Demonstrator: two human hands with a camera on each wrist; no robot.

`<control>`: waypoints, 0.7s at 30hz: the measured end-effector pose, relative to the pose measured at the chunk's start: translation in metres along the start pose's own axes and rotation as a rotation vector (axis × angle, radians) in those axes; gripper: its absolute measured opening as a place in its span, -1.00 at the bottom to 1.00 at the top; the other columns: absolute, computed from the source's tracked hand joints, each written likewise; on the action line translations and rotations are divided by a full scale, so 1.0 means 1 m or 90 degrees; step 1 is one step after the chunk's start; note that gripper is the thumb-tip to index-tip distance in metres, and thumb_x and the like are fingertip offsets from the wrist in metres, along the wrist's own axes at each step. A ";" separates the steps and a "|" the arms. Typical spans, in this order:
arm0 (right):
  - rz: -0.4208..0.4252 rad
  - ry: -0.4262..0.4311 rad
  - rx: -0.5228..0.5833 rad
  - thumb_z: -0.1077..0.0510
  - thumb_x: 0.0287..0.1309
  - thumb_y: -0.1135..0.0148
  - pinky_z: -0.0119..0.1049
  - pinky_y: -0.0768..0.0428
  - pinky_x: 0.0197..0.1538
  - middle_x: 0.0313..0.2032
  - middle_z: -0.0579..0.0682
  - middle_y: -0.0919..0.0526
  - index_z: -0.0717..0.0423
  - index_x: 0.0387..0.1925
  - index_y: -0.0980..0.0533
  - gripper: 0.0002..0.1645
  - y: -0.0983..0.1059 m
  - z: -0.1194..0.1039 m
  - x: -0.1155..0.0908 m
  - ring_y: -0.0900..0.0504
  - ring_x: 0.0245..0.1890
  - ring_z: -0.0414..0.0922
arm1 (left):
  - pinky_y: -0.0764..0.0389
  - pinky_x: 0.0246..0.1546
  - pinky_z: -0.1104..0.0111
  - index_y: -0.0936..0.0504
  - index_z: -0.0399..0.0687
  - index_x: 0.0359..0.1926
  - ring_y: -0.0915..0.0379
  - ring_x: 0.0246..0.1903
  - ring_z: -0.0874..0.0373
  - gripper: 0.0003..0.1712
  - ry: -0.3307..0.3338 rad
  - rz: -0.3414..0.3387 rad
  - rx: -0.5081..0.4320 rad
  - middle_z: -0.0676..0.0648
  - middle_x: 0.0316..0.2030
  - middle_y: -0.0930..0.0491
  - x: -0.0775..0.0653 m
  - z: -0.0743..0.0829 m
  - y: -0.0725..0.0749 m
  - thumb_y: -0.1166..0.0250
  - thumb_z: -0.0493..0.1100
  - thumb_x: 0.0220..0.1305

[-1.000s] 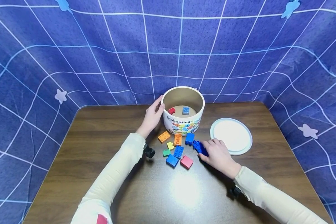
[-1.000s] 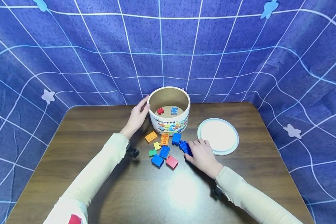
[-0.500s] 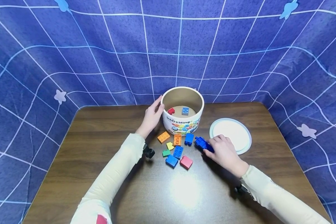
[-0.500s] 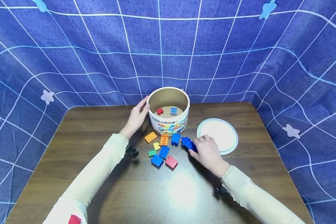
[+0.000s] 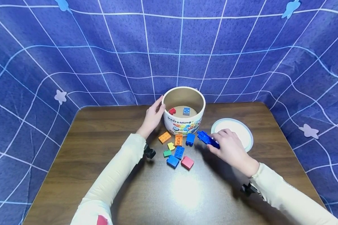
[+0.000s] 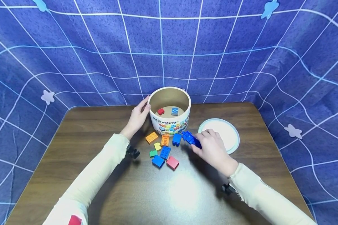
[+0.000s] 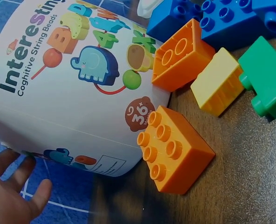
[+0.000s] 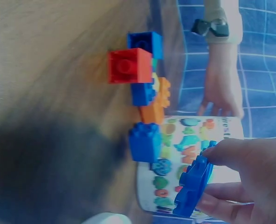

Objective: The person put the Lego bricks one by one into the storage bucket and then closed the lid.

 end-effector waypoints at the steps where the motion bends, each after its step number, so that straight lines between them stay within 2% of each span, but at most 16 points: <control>1: 0.006 0.006 0.001 0.00 0.11 -0.55 0.07 -0.58 -0.12 -0.25 0.13 -0.76 0.24 -0.11 -0.72 -0.57 0.003 0.000 0.002 -0.62 -0.14 0.15 | -0.41 0.43 0.09 -0.26 -0.09 0.59 -0.36 0.43 -0.11 -0.38 -0.001 0.000 0.001 -0.14 0.54 -0.28 0.000 0.000 0.000 -0.06 -0.08 0.64; 6: 0.039 0.034 -0.002 0.05 0.10 -0.53 0.08 -0.59 -0.13 -0.27 0.14 -0.76 0.25 -0.13 -0.72 -0.61 0.020 -0.003 0.014 -0.64 -0.16 0.17 | -0.41 0.42 0.09 -0.25 -0.09 0.60 -0.35 0.43 -0.11 -0.38 -0.005 -0.002 0.002 -0.14 0.54 -0.28 0.001 -0.002 0.000 -0.05 -0.06 0.64; 11: 0.064 0.047 0.009 0.09 0.12 -0.52 0.12 -0.61 -0.06 -0.26 0.15 -0.76 0.24 -0.14 -0.72 -0.65 0.036 -0.007 0.028 -0.65 -0.12 0.19 | -0.42 0.42 0.09 -0.26 -0.11 0.59 -0.36 0.43 -0.10 -0.38 -0.006 0.001 0.006 -0.14 0.54 -0.29 0.001 -0.003 0.000 -0.05 -0.06 0.64; 21: 0.065 0.036 0.016 0.08 0.18 -0.47 0.10 -0.55 -0.08 -0.24 0.15 -0.76 0.24 -0.11 -0.71 -0.66 0.059 -0.009 0.057 -0.60 -0.10 0.19 | -0.44 0.41 0.09 -0.28 -0.08 0.59 -0.37 0.42 -0.10 -0.39 -0.002 0.004 0.001 -0.14 0.53 -0.30 0.001 -0.001 -0.001 -0.06 -0.07 0.63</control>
Point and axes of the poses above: each hand's wrist, its own x-axis towards the middle knuckle, its own y-axis out of the back of the hand, z = x × y, the point moved 2 cm from there along x, towards the middle knuckle
